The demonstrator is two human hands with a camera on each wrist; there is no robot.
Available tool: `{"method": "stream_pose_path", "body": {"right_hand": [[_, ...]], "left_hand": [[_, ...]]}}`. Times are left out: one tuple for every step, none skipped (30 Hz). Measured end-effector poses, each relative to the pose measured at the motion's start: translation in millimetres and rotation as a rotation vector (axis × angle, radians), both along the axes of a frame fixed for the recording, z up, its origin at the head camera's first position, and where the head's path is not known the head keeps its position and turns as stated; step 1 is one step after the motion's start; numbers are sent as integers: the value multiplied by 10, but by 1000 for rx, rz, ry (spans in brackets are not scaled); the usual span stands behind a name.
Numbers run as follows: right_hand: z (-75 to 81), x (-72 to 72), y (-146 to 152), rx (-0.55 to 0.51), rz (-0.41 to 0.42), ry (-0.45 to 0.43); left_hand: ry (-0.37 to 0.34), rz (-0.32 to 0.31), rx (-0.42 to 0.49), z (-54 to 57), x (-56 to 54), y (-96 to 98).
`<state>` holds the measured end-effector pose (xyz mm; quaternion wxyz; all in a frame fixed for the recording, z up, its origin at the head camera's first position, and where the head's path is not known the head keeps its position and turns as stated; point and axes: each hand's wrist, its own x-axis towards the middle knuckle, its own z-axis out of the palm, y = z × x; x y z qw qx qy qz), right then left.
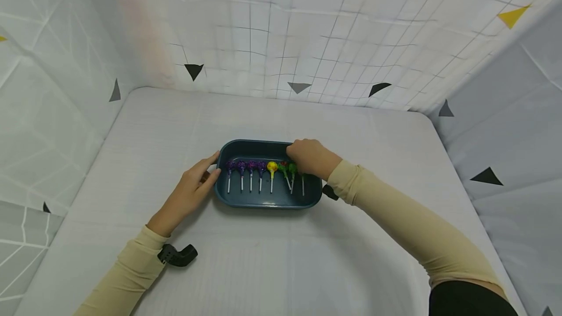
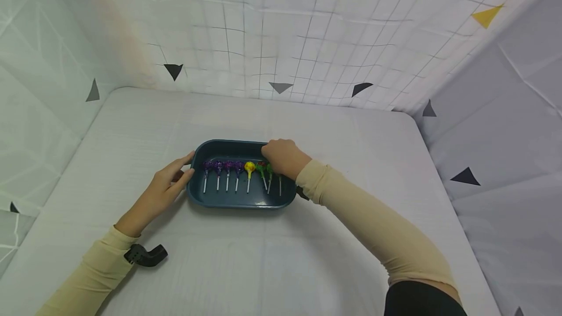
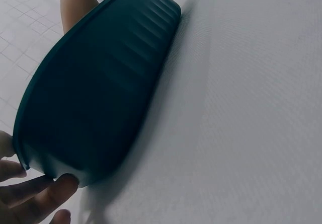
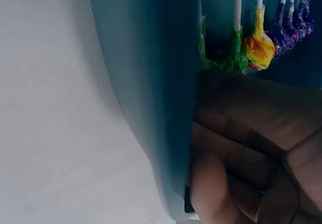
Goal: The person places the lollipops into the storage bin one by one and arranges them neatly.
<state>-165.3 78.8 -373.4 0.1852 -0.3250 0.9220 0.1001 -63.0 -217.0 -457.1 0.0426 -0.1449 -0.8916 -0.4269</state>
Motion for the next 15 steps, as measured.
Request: {"method": "stream_pose_path", "body": {"right_hand": [[-7, 2, 2, -1, 4, 4], [-14, 3, 4, 0, 9, 10], [-20, 6, 4, 2, 13, 15], [-26, 8, 5, 2, 17, 18], [-31, 10, 5, 3, 22, 24], [-35, 13, 4, 6, 28, 30], [-37, 17, 3, 7, 34, 38], [-39, 21, 3, 8, 40, 46], [-38, 25, 2, 8, 44, 52], [-38, 29, 3, 6, 49, 59], [-35, 34, 2, 6, 53, 65], [-31, 39, 1, 5, 58, 71], [-27, 44, 0, 3, 60, 76], [-23, 49, -2, 4, 62, 79], [-20, 54, -3, 4, 63, 81]], "left_hand": [[1, 0, 0, 1, 0, 1], [1, 0, -1, 0, 0, 1], [1, 1, -1, 0, -1, 2], [1, 2, -2, -1, -1, 2], [-2, 4, -2, -3, -4, 2], [-2, 5, -3, -6, -5, 2], [-2, 6, -4, -7, -6, 1], [-1, 7, -5, -9, -6, 1], [-1, 8, -4, -10, -7, 1], [-1, 7, -4, -11, -7, 1], [1, 7, -4, -13, -8, 1], [2, 7, -4, -14, -8, 0], [3, 7, -3, -14, -7, 0], [5, 5, -3, -13, -5, 0], [6, 4, -2, -11, -2, 0]]}}
